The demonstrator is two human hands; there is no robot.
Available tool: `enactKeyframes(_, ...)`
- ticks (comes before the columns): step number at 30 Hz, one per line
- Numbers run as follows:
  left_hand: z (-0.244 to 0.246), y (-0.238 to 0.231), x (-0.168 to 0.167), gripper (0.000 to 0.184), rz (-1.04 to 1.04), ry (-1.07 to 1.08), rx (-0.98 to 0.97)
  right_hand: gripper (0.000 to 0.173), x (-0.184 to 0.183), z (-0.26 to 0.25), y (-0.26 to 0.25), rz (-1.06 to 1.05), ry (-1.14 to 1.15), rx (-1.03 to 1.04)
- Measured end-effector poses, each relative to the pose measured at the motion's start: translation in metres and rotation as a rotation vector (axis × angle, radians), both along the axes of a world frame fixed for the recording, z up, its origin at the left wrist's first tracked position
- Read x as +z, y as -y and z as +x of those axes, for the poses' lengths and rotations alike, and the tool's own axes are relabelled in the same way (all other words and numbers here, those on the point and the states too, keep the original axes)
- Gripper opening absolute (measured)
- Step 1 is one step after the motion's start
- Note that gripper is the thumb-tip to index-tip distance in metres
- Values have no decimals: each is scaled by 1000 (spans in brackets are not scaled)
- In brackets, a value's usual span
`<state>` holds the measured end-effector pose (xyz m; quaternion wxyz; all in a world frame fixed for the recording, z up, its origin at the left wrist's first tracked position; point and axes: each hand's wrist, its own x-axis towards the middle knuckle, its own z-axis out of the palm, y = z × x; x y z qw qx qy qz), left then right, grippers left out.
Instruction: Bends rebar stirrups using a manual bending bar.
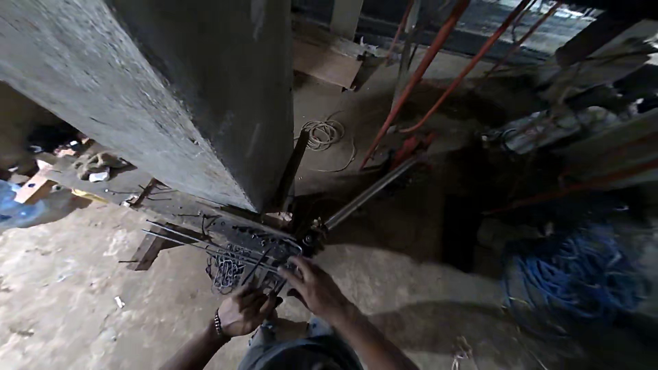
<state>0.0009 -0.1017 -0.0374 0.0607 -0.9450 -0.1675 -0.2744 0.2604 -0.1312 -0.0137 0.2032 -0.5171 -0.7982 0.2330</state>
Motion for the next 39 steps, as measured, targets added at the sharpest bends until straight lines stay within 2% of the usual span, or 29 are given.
enactKeyframes(2, -3, -6, 4, 19, -51, -3, -74, 25, -27, -32, 10, 204, 23, -56)
enactKeyframes(4, -6, -14, 1, 18, -99, -31, -94, 17, -43, -39, 11, 375, 37, -146)
enactKeyframes(6, -10, -22, -12, 19, -100, -56, -103, 20, -54, -38, 13, 413, 16, -178)
enactKeyframes(8, -19, -25, -37, 20, -105, -140, -118, 22, -74, -40, 15, 505, 125, -167)
enactKeyframes(11, -30, -20, -71, 18, -111, -216, -136, 30, -91, -53, 24, 468, 213, -212)
enactKeyframes(14, -33, -21, -52, 20, -15, -10, -129, 29, -60, -64, 22, 554, 124, -298)
enactKeyframes(16, -32, -24, -10, 21, -22, 240, -98, 22, -17, -73, 13, 694, 12, -350)
enactKeyframes(18, -29, -26, 43, 23, -201, 469, -33, 17, 35, -88, 5, 772, -17, -513)
enactKeyframes(19, -26, -28, 68, 30, -349, 554, 10, 17, 59, -97, 5, 734, 35, -637)
enactKeyframes(20, -22, -33, 88, 38, -517, 611, 36, 18, 80, -107, 7, 595, 101, -754)
enactKeyframes(22, -13, -47, 105, 43, -949, 623, 21, 25, 107, -123, 11, 83, 80, -906)
enactKeyframes(23, -8, -51, 99, 43, -1174, 591, 34, 31, 104, -126, 11, -150, -7, -948)
enactKeyframes(24, -4, -53, 86, 38, -1351, 545, 71, 34, 89, -126, 10, -293, -97, -985)
enactKeyframes(26, 8, -52, 46, 31, -1589, 467, 190, 38, 52, -123, 9, -437, -192, -1032)
enactKeyframes(28, 16, -50, 7, 34, -1770, 456, 318, 40, 24, -122, 6, -502, -139, -1034)
enactKeyframes(31, 21, -53, -22, 36, -1844, 463, 391, 42, 2, -119, -3, -580, -119, -1067)
enactKeyframes(34, 27, -60, -20, 36, -1799, 409, 463, 45, -5, -108, -11, -616, -145, -1125)
enactKeyframes(39, 32, -55, -19, 44, -1823, 341, 481, 37, 10, -96, -22, -772, -34, -1031)
